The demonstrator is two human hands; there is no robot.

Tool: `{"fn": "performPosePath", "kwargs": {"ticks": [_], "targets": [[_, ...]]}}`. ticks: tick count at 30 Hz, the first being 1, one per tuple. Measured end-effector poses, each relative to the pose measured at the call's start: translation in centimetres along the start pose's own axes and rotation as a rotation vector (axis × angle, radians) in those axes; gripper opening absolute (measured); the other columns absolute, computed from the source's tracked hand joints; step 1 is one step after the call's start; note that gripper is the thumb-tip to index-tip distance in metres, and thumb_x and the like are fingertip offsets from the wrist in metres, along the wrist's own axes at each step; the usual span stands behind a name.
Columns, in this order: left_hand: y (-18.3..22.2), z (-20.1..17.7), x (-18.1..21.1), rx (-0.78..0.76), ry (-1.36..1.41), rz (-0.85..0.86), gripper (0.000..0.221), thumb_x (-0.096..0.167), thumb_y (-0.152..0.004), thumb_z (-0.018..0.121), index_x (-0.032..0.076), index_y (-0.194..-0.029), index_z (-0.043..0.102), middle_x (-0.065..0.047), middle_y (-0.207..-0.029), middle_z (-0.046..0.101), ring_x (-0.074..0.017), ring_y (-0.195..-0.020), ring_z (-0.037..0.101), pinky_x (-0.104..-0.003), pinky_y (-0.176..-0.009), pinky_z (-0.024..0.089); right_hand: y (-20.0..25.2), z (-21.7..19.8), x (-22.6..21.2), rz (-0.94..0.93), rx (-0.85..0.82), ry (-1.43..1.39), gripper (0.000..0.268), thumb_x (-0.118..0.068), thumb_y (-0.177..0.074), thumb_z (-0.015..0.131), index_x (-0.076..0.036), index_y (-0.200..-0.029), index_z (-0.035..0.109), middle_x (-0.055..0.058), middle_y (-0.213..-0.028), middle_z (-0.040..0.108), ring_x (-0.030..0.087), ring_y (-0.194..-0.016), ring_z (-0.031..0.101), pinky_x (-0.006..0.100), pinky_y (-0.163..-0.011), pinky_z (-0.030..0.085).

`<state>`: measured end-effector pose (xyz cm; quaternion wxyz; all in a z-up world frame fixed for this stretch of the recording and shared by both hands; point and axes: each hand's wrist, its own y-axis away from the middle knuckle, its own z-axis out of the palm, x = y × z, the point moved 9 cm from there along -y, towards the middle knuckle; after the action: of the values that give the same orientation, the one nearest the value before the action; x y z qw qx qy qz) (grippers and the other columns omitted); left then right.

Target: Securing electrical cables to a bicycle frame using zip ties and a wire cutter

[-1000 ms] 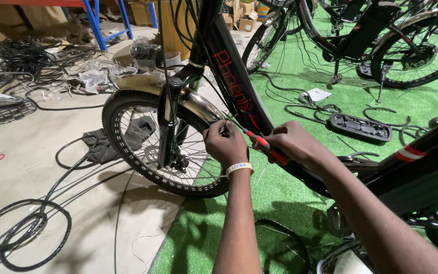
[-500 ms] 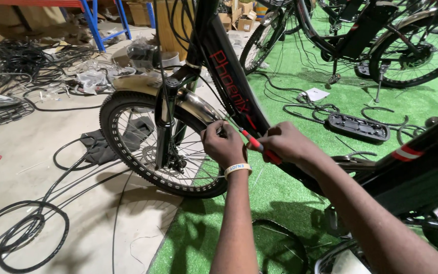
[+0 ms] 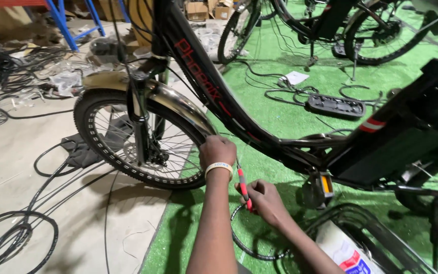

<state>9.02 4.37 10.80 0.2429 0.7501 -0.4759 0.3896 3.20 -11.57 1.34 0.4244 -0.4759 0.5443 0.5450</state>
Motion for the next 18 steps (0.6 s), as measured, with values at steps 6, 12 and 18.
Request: {"fn": "performPosePath", "kwargs": {"ticks": [6,12,18], "targets": [[-2.5,7.9,-2.2,-0.038,-0.042,0.077,0.023,0.017,-0.083,0.058,0.024,-0.096,0.076,-0.008,-0.094,0.074,-0.0327,-0.101,0.068,-0.044,-0.085,0.056,-0.3,-4.3,1.3,0.101,0.105,0.428,0.041,-0.047,-0.073,0.070,-0.008,-0.065,0.072,0.009,-0.050,0.063,0.023,-0.050,0.062,0.030,-0.059,0.050],[-3.2,10.7,-5.3,-0.045,0.082,-0.050,0.026,0.023,-0.080,0.067,0.014,-0.105,0.071,-0.012,-0.106,0.071,-0.0314,-0.108,0.065,-0.042,-0.091,0.054,1.3,-5.8,-3.2,0.171,0.125,0.792,0.047,-0.047,-0.071,0.067,-0.002,-0.082,0.069,0.015,-0.068,0.070,0.034,-0.085,0.069,0.040,-0.078,0.050],[-3.0,10.4,-4.9,-0.025,0.165,-0.020,0.026,0.014,-0.079,0.063,0.004,-0.102,0.070,-0.019,-0.103,0.070,-0.0369,-0.107,0.065,-0.044,-0.092,0.053,1.6,-5.2,-6.6,0.129,0.150,0.902,0.050,-0.046,-0.073,0.068,-0.001,-0.093,0.073,0.027,-0.092,0.069,0.042,-0.102,0.065,0.049,-0.086,0.049]]}}
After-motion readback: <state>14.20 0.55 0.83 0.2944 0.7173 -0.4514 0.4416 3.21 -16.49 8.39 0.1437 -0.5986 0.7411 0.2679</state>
